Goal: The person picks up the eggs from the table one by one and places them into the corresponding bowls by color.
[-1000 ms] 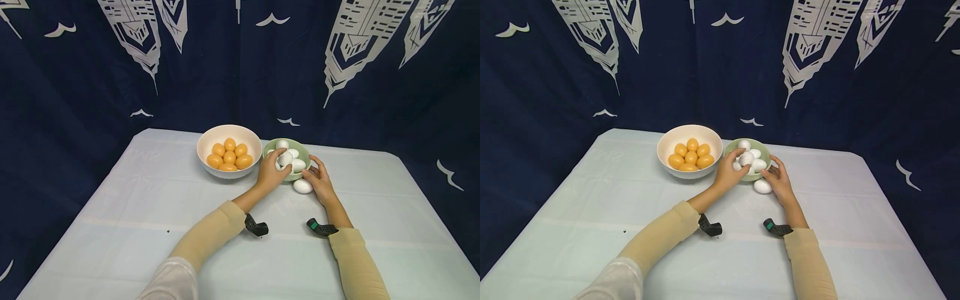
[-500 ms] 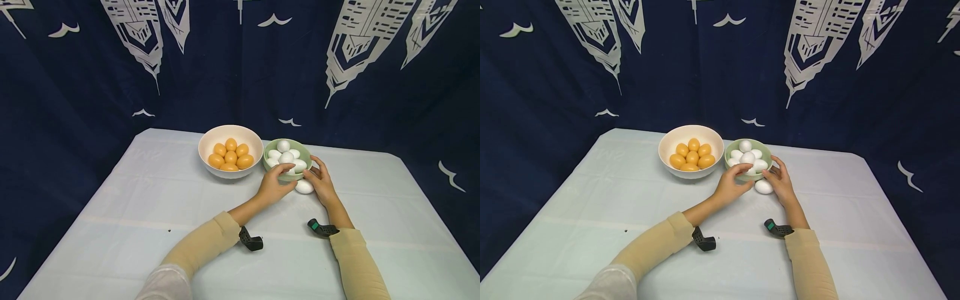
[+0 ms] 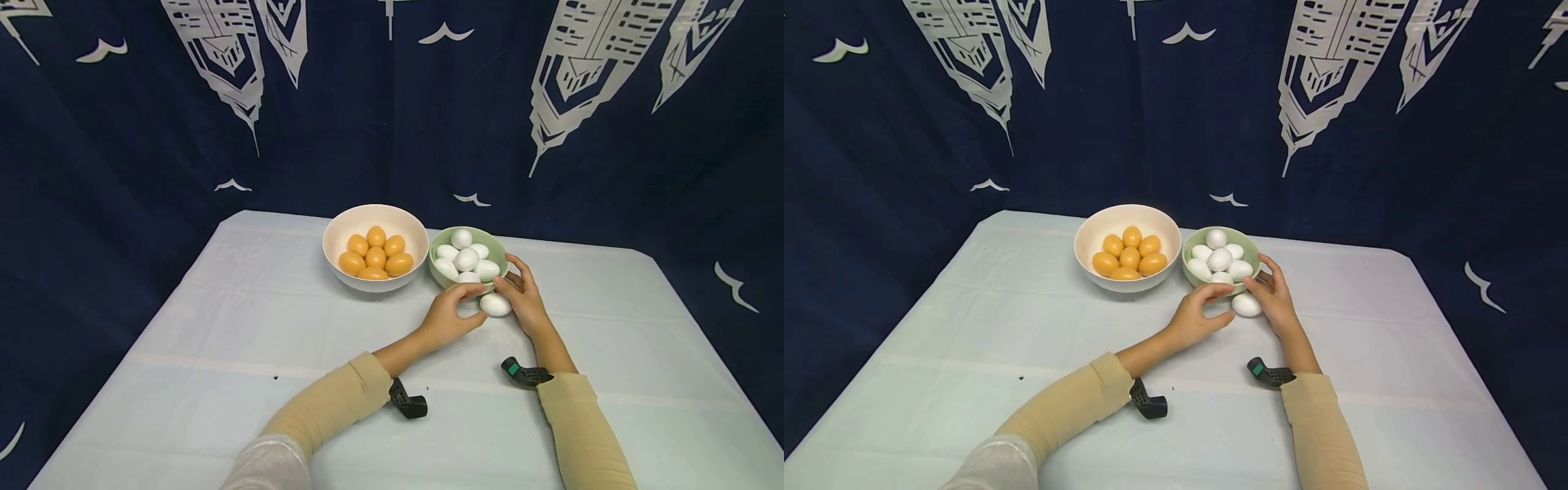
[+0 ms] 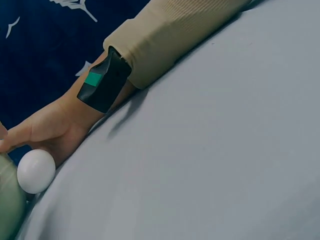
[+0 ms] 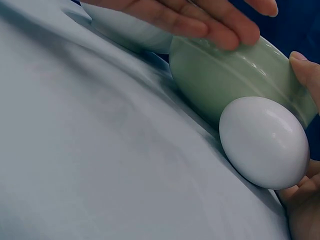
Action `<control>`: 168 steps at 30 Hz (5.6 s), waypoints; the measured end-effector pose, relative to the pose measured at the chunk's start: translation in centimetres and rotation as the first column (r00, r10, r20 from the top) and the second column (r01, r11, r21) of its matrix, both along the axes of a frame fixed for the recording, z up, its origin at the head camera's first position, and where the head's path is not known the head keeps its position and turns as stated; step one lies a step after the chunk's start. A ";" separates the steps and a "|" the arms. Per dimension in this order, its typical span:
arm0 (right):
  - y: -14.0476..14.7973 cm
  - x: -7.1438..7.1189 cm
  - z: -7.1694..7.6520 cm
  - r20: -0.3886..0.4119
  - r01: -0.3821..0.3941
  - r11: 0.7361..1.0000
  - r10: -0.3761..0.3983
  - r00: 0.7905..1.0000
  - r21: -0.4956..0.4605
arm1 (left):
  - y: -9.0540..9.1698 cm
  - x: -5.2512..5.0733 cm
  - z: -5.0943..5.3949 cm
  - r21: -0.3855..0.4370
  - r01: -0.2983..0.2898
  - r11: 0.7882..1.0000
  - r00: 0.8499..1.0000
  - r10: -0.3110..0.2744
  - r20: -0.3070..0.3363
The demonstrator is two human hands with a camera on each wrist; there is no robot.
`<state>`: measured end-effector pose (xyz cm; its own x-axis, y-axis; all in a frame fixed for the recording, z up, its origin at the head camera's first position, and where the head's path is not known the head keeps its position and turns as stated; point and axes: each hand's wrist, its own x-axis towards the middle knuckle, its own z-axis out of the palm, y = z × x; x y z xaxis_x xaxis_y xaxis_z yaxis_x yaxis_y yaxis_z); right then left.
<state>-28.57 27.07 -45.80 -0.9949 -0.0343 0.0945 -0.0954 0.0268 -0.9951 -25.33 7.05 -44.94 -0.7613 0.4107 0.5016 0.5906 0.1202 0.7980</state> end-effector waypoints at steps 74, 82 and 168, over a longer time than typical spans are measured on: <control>0.2 -0.2 -0.4 -0.048 -0.027 0.999 0.024 0.999 -0.046 | 3.3 0.4 -1.2 -0.308 -0.260 0.915 0.953 0.193 -0.231; 0.2 -0.1 -0.2 -0.014 -0.007 0.999 0.006 1.000 -0.040 | 2.4 0.1 0.0 -0.205 -0.256 0.945 0.948 0.203 -0.246; 0.5 -0.4 -0.6 -0.048 -0.023 0.998 0.021 0.999 -0.051 | 0.4 -3.6 3.2 -0.223 -0.429 0.876 0.890 0.366 -0.272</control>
